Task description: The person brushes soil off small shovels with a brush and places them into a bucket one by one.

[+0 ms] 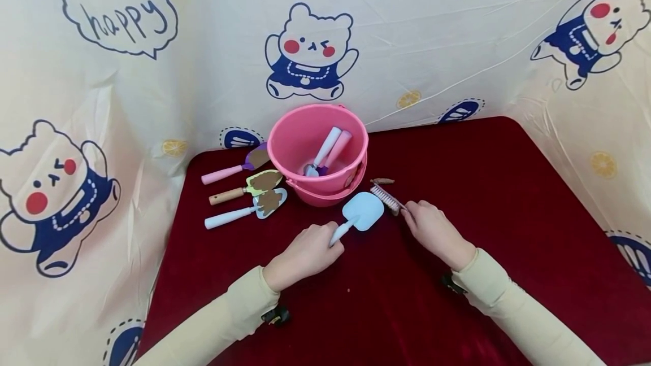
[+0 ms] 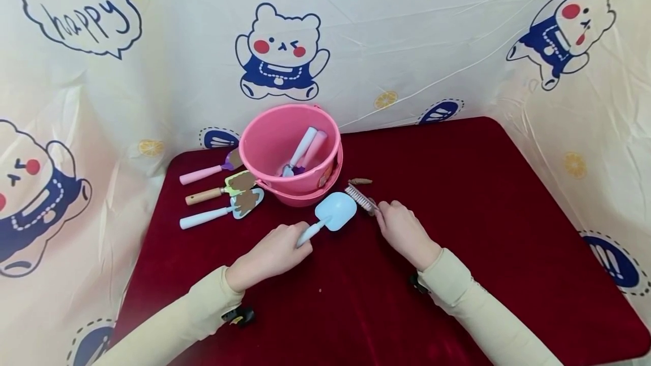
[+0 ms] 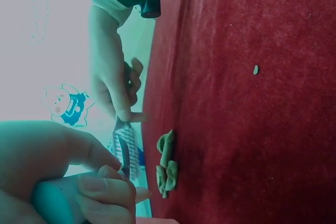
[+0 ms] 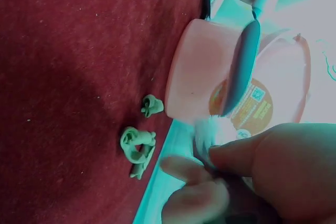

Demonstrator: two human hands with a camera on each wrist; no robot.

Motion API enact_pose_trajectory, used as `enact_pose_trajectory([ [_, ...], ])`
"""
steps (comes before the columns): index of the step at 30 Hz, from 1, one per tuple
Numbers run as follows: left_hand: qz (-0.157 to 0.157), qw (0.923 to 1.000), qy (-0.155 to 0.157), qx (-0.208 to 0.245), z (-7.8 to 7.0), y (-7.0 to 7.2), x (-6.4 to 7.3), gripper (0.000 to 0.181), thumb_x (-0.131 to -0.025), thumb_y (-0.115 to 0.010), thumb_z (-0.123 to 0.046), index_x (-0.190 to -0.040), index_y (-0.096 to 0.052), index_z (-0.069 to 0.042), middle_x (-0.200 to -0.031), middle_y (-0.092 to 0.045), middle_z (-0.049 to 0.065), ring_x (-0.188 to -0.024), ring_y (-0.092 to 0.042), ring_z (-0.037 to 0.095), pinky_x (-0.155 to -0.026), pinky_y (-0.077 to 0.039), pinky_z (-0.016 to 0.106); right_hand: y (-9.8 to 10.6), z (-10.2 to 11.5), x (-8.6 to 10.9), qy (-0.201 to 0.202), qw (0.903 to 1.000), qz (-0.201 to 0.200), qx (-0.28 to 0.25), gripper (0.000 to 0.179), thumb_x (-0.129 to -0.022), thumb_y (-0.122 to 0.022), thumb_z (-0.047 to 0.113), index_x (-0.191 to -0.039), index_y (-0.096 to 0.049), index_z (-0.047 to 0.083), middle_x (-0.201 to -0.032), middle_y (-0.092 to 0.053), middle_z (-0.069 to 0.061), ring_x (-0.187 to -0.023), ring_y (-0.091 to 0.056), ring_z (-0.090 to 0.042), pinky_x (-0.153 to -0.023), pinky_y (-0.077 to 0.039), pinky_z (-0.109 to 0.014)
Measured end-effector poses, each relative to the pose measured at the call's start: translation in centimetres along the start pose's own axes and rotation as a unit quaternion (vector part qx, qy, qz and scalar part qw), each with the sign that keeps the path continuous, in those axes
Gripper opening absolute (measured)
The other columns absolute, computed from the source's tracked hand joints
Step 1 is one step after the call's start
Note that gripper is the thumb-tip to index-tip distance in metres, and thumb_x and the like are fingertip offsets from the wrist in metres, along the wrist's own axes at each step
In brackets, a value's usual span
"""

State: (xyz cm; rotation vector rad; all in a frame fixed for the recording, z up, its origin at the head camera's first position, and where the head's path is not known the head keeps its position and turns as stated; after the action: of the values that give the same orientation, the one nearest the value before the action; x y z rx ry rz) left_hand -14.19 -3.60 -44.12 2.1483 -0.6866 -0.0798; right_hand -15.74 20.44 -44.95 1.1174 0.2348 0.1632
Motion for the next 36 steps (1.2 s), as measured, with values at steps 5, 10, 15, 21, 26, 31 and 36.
enact_pose_trajectory([
  [5, -0.005, 1.0000, -0.007, -0.004, -0.3, 0.1, 0.0, 0.012, -0.095, -0.059, -0.009, -0.086, -0.052, -0.009, -0.060, -0.044, -0.002, -0.045, -0.042, 0.010, -0.043, -0.038, 0.027, -0.2, 0.7, 0.0, 0.000, 0.9997, 0.014, 0.022, 0.026, -0.102, -0.062, 0.010, -0.077, -0.052, 0.009, -0.060, -0.043, -0.001, -0.052, -0.043, -0.016, -0.048, -0.042, -0.036],
  [10, -0.013, 0.9998, -0.015, 0.000, -0.6, 0.2, 0.0, 0.010, -0.095, -0.059, -0.008, -0.087, -0.053, -0.008, -0.060, -0.044, -0.002, -0.045, -0.043, 0.010, -0.043, -0.039, 0.026, -0.7, 1.1, 0.1, 0.001, 0.9989, 0.028, 0.037, 0.027, -0.095, -0.070, 0.014, -0.076, -0.051, 0.010, -0.058, -0.042, 0.001, -0.049, -0.040, -0.014, -0.045, -0.039, -0.032],
  [15, -0.025, 0.9993, -0.029, -0.005, -1.0, 0.4, -0.2, 0.014, -0.101, -0.058, -0.012, -0.088, -0.055, -0.008, -0.061, -0.044, -0.003, -0.045, -0.041, 0.009, -0.042, -0.037, 0.025, -1.6, 1.7, 0.0, 0.034, 0.9972, 0.037, 0.055, 0.035, -0.091, -0.070, 0.015, -0.066, -0.045, 0.015, -0.055, -0.037, 0.005, -0.049, -0.034, -0.012, -0.044, -0.035, -0.031],
  [21, -0.040, 0.9977, -0.044, -0.031, -1.2, 0.2, -0.6, 0.021, -0.107, -0.058, -0.017, -0.088, -0.055, -0.007, -0.062, -0.044, -0.001, -0.047, -0.041, 0.011, -0.043, -0.035, 0.026, -2.7, 2.3, 0.1, 0.053, 0.9968, 0.045, 0.040, 0.034, -0.092, -0.066, 0.018, -0.066, -0.044, 0.017, -0.054, -0.035, 0.007, -0.049, -0.032, -0.010, -0.044, -0.032, -0.029],
  [26, -0.061, 0.9955, -0.048, -0.054, -1.2, 0.3, -0.7, 0.021, -0.106, -0.058, -0.015, -0.087, -0.055, -0.005, -0.061, -0.045, 0.001, -0.046, -0.041, 0.012, -0.042, -0.036, 0.027, -2.7, 1.8, -0.1, 0.025, 0.9986, 0.045, 0.010, 0.029, -0.093, -0.062, 0.018, -0.069, -0.045, 0.016, -0.055, -0.038, 0.005, -0.049, -0.035, -0.011, -0.044, -0.034, -0.030],
  [31, -0.073, 0.9951, -0.045, -0.049, -1.3, 0.7, -0.6, 0.023, -0.104, -0.058, -0.014, -0.082, -0.054, -0.007, -0.058, -0.044, 0.000, -0.044, -0.040, 0.011, -0.042, -0.035, 0.026, -2.4, 1.4, -0.4, 0.007, 0.9996, 0.028, 0.007, 0.028, -0.093, -0.062, 0.016, -0.071, -0.045, 0.015, -0.056, -0.036, 0.005, -0.049, -0.033, -0.012, -0.044, -0.033, -0.030],
  [36, -0.070, 0.9958, -0.045, -0.037, -1.5, 0.6, -0.6, 0.024, -0.102, -0.059, -0.012, -0.079, -0.053, -0.008, -0.057, -0.042, -0.002, -0.044, -0.039, 0.010, -0.041, -0.034, 0.025, -3.1, 2.5, 0.2, 0.048, 0.9974, 0.054, 0.003, 0.030, -0.094, -0.062, 0.016, -0.069, -0.045, 0.017, -0.055, -0.035, 0.007, -0.048, -0.031, -0.008, -0.042, -0.030, -0.027],
])
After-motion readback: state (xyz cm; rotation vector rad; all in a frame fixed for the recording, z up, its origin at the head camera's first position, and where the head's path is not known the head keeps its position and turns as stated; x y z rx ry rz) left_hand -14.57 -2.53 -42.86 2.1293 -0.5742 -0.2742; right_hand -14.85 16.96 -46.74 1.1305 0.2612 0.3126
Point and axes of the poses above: each hand's wrist, its own x-axis away from the middle knuckle, its own y-axis out of the back of the hand, z = x × y, the point moved 6 cm from there along -x, towards the middle knuckle
